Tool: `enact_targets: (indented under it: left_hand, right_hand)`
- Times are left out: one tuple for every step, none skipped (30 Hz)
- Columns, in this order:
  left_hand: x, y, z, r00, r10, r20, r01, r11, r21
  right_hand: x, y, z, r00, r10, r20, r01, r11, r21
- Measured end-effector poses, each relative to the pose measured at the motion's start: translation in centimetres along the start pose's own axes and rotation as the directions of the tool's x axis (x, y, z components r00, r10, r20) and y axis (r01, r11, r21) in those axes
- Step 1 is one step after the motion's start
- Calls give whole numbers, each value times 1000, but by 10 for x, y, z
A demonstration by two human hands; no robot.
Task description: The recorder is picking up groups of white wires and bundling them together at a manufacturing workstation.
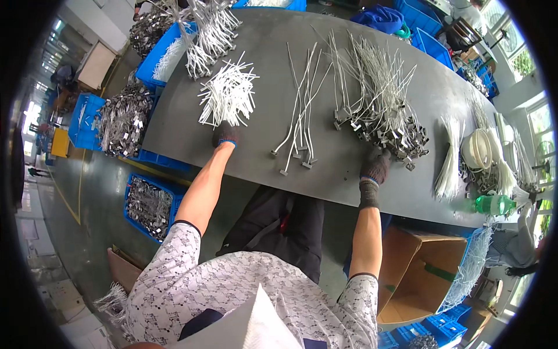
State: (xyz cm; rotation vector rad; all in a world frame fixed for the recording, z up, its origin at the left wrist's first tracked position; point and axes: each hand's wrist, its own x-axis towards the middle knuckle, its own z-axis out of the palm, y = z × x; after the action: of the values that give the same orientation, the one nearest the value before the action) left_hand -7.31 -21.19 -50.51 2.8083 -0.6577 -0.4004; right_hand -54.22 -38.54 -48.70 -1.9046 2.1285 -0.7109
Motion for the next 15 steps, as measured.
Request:
enact_targets:
  left_hand:
    - [6, -5, 3, 1000, -13, 5, 13, 1000, 8]
    - [13, -11, 4, 1000, -15, 4, 15, 1000, 13]
    - [19, -11, 5, 999, 5, 39, -6, 1000, 28]
    - [22, -8, 7, 997, 30, 74, -33, 999, 40]
    - [22, 20, 15, 990, 122, 75, -126, 991, 49]
    - [30, 2, 15, 994, 98, 52, -101, 993, 61]
    - [35, -26, 13, 997, 74, 22, -75, 994, 76]
    - [35, -41, 12, 998, 69, 3, -69, 994, 84]
    - [23, -29, 16, 982, 179, -65, -173, 981, 83]
    - [10, -15, 16, 979, 200, -48, -196, 978, 74]
    - [-3, -2, 12, 992, 88, 94, -60, 962, -267]
    - [-12, 0, 7, 966, 6, 257, 140, 827, -545]
    - [-16, -11, 8, 956, -10, 294, 212, 717, -664]
    - [-23, -18, 13, 957, -21, 289, 217, 714, -666]
    - [-42, 2, 23, 954, 73, 290, 158, 699, -697]
  right_hand:
    - [-1, 0, 3, 995, 68, -71, -58, 989, 136]
    - [2, -3, 7, 995, 69, -67, -60, 989, 138]
    - [11, -1, 11, 997, 50, 65, -66, 961, 268]
    - [22, 4, 16, 983, 14, 185, -87, 916, 392]
    - [51, 41, 20, 997, 20, 81, -53, 898, 436]
    - [51, 25, 26, 995, 1, 100, -47, 888, 457]
    - [45, -3, 25, 979, 36, 199, -102, 937, 335]
    - [43, -18, 22, 958, 91, 271, -146, 971, 190]
    - [50, -1, 21, 958, 134, 253, -176, 972, 155]
    - [53, 22, 20, 960, 153, 235, -189, 972, 140]
    - [53, 46, 17, 941, 244, 236, -248, 969, -11]
    - [47, 57, 16, 916, 320, 241, -289, 945, -153]
    - [30, 62, 17, 963, 210, 168, -205, 978, -50]
    - [20, 66, 15, 964, 201, 175, -195, 980, -47]
    - [20, 92, 6, 986, 104, 131, -102, 994, -25]
